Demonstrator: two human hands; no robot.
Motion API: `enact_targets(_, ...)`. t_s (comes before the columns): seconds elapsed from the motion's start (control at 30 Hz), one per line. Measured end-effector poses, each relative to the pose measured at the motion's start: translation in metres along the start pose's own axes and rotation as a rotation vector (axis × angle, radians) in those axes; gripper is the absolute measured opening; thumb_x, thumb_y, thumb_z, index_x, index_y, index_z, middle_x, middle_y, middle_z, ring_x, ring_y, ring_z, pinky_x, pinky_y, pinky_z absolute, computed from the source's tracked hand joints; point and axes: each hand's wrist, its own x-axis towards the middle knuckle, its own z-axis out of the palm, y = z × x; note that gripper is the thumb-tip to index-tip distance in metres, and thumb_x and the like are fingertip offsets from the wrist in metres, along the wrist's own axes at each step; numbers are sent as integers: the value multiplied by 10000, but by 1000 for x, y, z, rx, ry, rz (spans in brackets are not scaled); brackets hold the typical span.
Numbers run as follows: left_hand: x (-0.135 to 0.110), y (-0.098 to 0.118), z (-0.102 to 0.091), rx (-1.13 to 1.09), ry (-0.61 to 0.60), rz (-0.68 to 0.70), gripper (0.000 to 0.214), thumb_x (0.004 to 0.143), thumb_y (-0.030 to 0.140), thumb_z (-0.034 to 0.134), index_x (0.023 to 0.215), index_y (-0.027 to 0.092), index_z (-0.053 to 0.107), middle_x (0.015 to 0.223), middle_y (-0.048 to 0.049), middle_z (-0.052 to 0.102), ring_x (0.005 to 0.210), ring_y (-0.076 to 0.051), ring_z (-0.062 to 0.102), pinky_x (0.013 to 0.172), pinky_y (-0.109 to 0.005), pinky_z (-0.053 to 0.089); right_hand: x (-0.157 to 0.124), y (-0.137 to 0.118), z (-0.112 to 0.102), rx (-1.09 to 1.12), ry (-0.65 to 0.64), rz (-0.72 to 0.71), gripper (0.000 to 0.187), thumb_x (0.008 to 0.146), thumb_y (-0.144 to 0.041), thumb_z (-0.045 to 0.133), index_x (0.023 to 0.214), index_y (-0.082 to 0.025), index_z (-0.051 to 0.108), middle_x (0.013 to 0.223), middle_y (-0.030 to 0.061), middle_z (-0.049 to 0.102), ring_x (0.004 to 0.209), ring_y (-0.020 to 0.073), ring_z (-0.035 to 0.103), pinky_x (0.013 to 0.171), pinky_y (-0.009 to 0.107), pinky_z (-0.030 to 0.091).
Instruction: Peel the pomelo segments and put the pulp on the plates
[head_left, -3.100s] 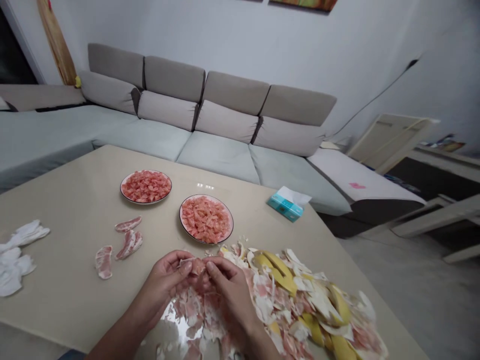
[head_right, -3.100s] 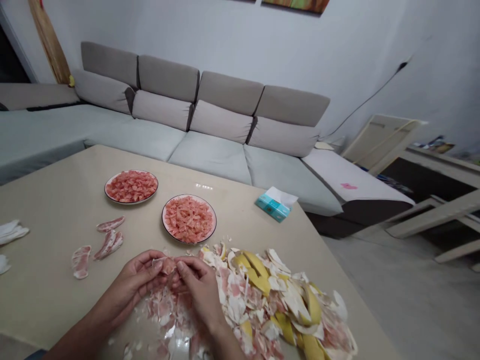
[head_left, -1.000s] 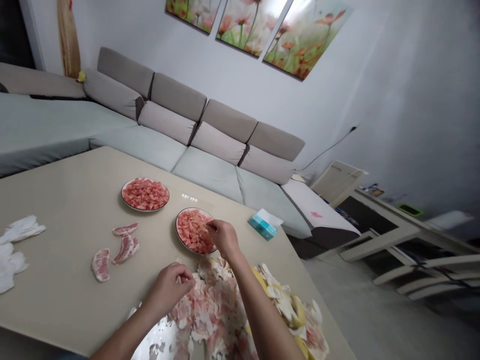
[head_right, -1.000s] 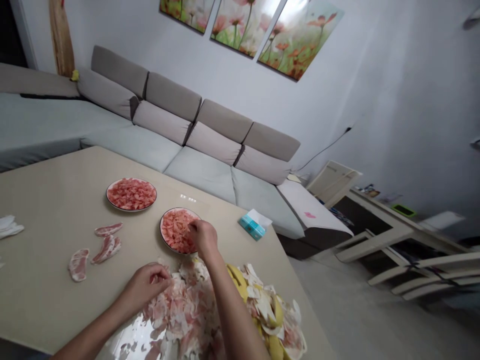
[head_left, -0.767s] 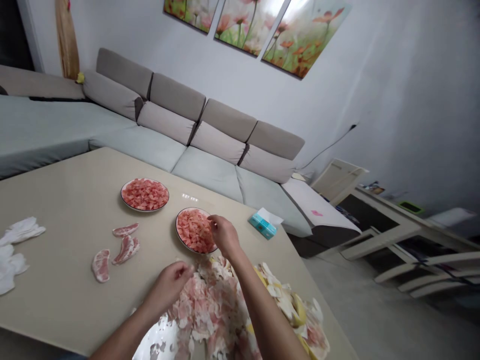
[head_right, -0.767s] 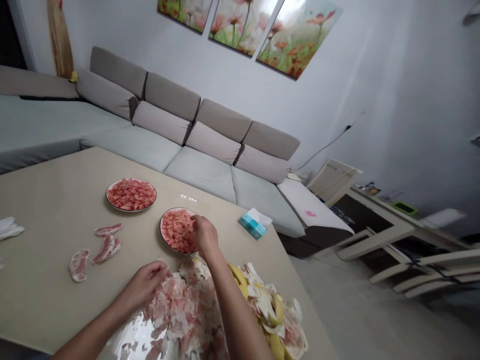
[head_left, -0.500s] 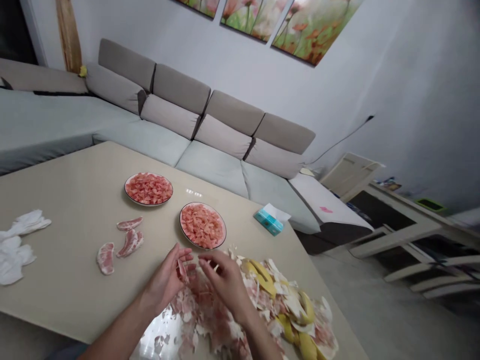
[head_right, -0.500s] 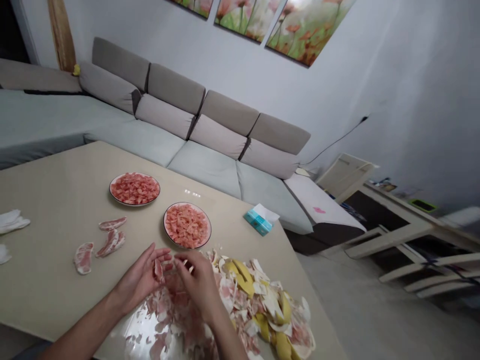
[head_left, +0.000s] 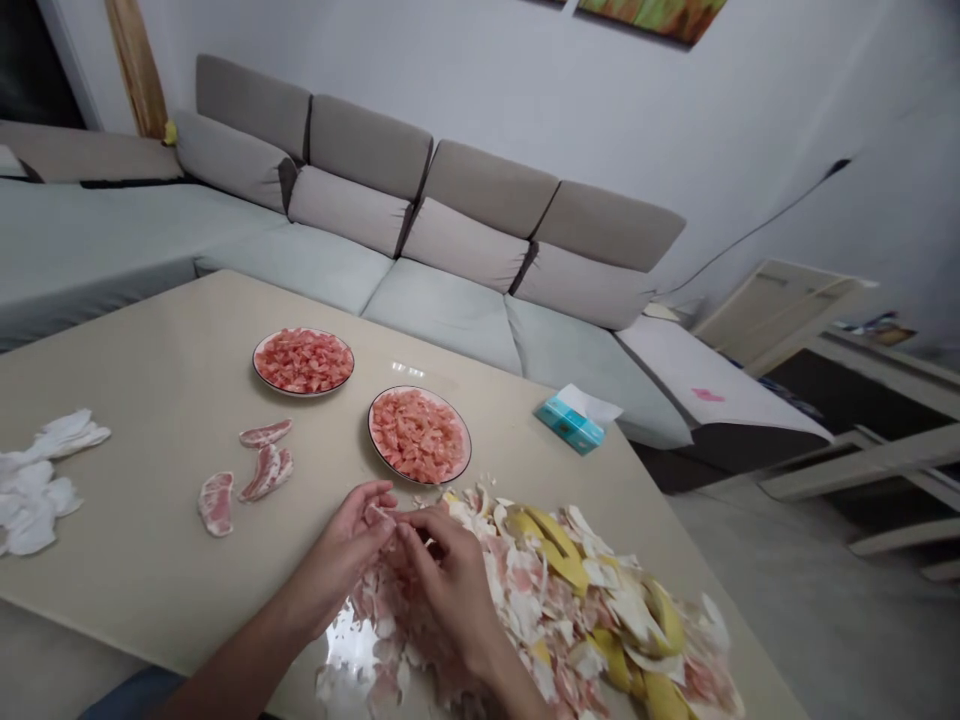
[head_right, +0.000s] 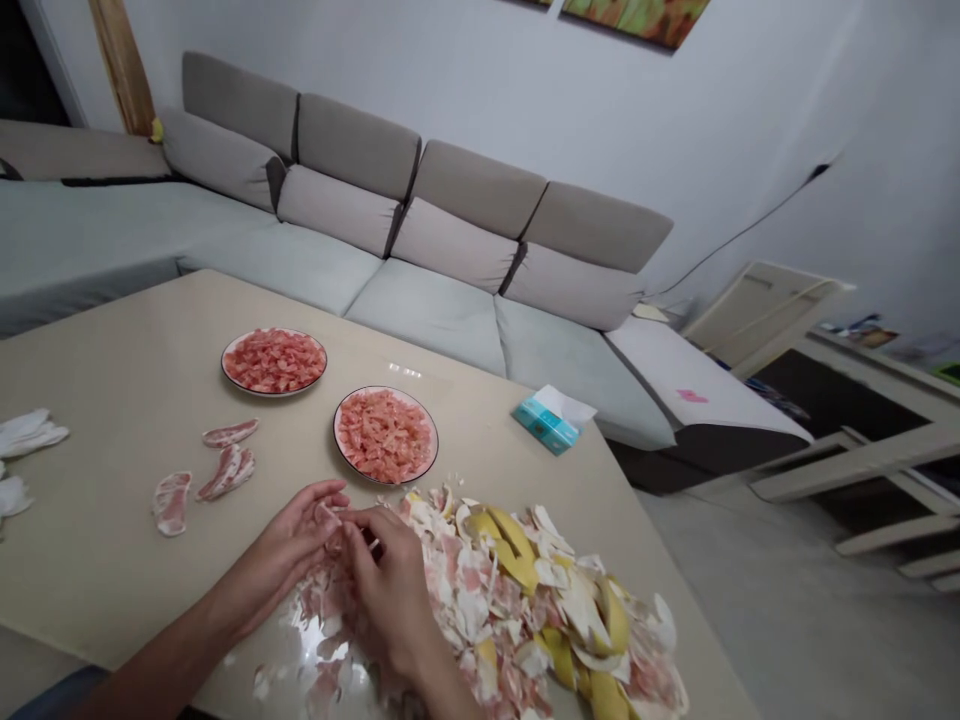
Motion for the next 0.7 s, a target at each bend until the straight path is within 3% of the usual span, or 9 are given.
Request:
enact_targets(0.13, 2, -3, -4, 128, 35, 6, 315, 730, 313, 763, 955, 177, 588, 896, -27, 590, 837, -154, 576, 766, -275, 479, 0, 2, -8, 56, -2, 45, 153, 886, -223, 582, 830, -196, 721, 799, 43, 711, 740, 176, 646, 648, 255, 473)
enact_targets(0.27, 7, -5, -7, 195, 14, 97, 279, 714, 291, 780, 888, 165, 603, 857, -19, 611, 829, -145, 575, 768, -248, 459, -3, 6, -15, 20, -5, -35, 119, 848, -173, 605, 830, -199, 720, 795, 40, 712, 722, 164, 648, 618, 239, 471)
enact_targets(0.47, 7, -2, -3, 328, -49, 89, 261, 688, 311, 789, 826, 153, 633, 786, -12, 624, 778, -161, 585, 726, -251, 452, -10, 9, -22, -34, -24, -89, 133, 805, -136, 594, 796, -182, 718, 735, 40, 687, 649, 149, 609, 584, 237, 443)
enact_targets(0.57, 5, 0, -1, 349, -93, 56, 257, 705, 305, 779, 855, 149, 638, 797, -19, 633, 790, -167, 590, 735, -261, 457, -13, 7, -21, 12, -8, 5, 120, 768, -145, 602, 744, -167, 718, 690, 36, 662, 630, 149, 580, 583, 245, 422)
enact_targets(0.7, 1, 1, 0, 326, -114, 7, 289, 714, 297, 780, 925, 144, 654, 805, -27, 644, 774, -158, 597, 715, -248, 465, -13, 8, -20, 288, -62, 304, 114, 738, -241, 648, 687, -149, 692, 586, 3, 599, 515, 110, 492, 487, 214, 354)
